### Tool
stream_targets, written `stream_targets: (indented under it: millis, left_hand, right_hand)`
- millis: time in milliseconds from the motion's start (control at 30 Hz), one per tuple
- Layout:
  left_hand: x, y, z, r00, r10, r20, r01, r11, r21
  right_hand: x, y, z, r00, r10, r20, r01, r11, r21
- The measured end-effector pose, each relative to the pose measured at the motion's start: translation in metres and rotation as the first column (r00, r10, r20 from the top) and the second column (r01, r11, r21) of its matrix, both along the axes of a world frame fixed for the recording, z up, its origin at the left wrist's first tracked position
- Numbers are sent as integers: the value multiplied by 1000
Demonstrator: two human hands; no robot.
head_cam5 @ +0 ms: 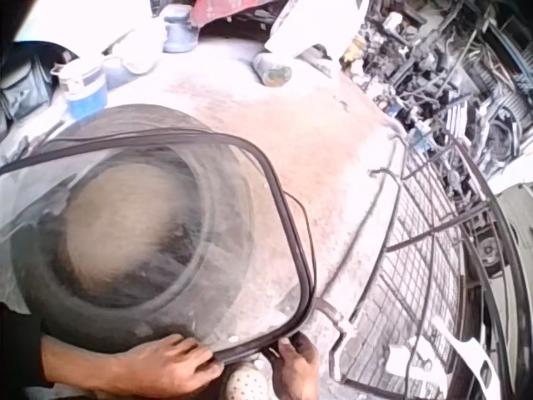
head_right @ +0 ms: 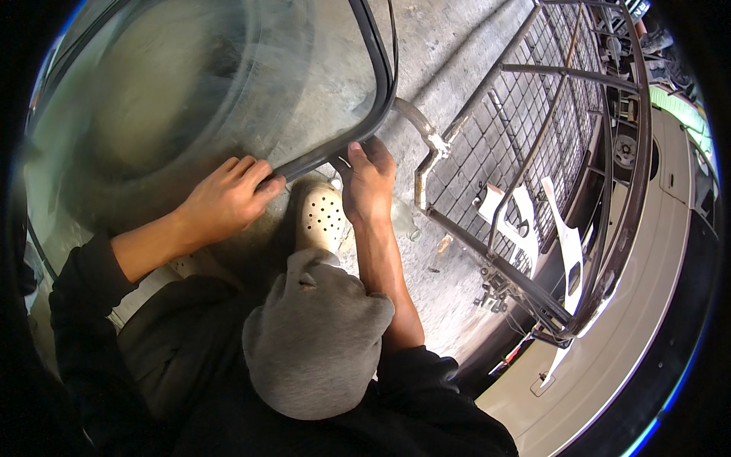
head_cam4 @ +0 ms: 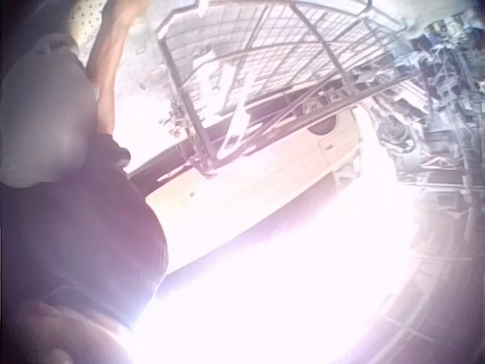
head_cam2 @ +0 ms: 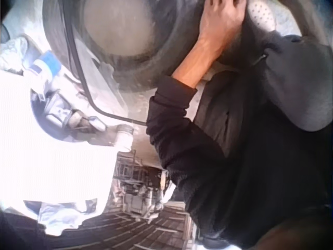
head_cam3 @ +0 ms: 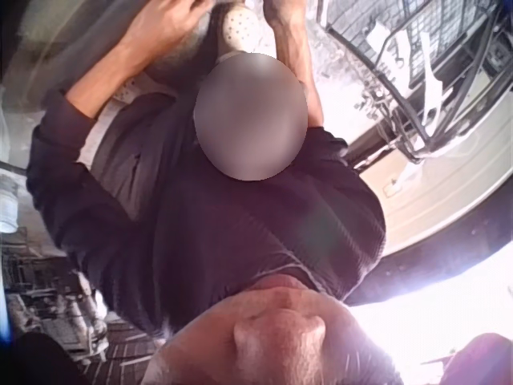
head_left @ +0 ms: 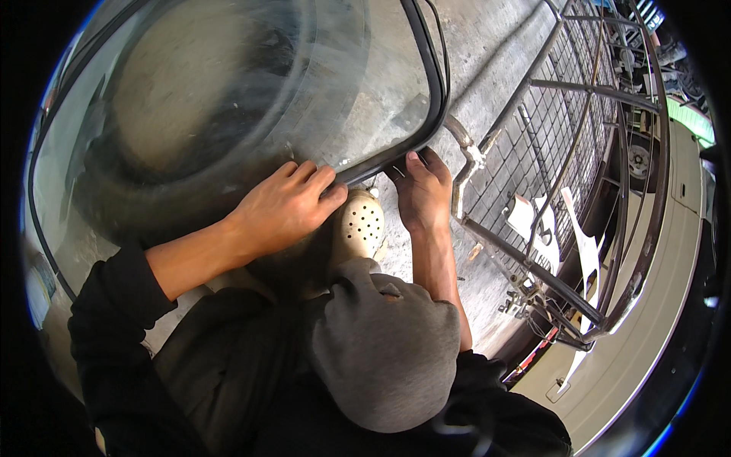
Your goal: The person installs a black rubber seal around the perimeter of a car windshield. They press the seal into place by hand, working along the edges and corners to ensure it is seated properly.
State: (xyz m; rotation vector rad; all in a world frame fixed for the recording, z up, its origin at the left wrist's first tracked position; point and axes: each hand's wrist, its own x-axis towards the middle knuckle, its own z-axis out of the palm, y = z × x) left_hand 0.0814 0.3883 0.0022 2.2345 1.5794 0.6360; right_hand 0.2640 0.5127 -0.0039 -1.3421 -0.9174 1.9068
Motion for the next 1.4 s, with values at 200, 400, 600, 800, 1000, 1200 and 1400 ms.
stream_targets:
  millis: [200, 400, 600, 800, 1000, 1200, 1400]
  left_hand:
    - [-1, 0, -1, 1000, 2, -25, -1, 1000, 24]
    - [0, 1, -6, 999, -6, -35, 7, 999, 44]
    - [-1, 0, -4, 1000, -4, -30, 5, 999, 35]
    - [0, 5, 0, 1000, -21, -17, 22, 999, 26]
    - [0, 0, -3, 999, -1, -32, 2, 999, 42]
    - [-1, 0, -2, 999, -9, -36, 10, 1000, 19]
    - [-1, -1, -5, 999, -14, -28, 15, 999, 28]
  right_hand:
    - [-9, -1, 1, 983, -17, 181, 10, 999, 36]
    - [-13, -2, -2, 979, -85, 183, 86, 996, 2]
    - [-10, 4, 10, 997, -58, 53, 62, 996, -69]
    - [-12, 7, -3, 984, -72, 165, 72, 997, 4]
    - [-5, 9, 6, 997, -15, 70, 18, 999, -44]
    - [-1, 13, -3, 994, -48, 97, 50, 998, -25]
    - [-10, 16, -5, 958, -31, 285, 37, 999, -16]
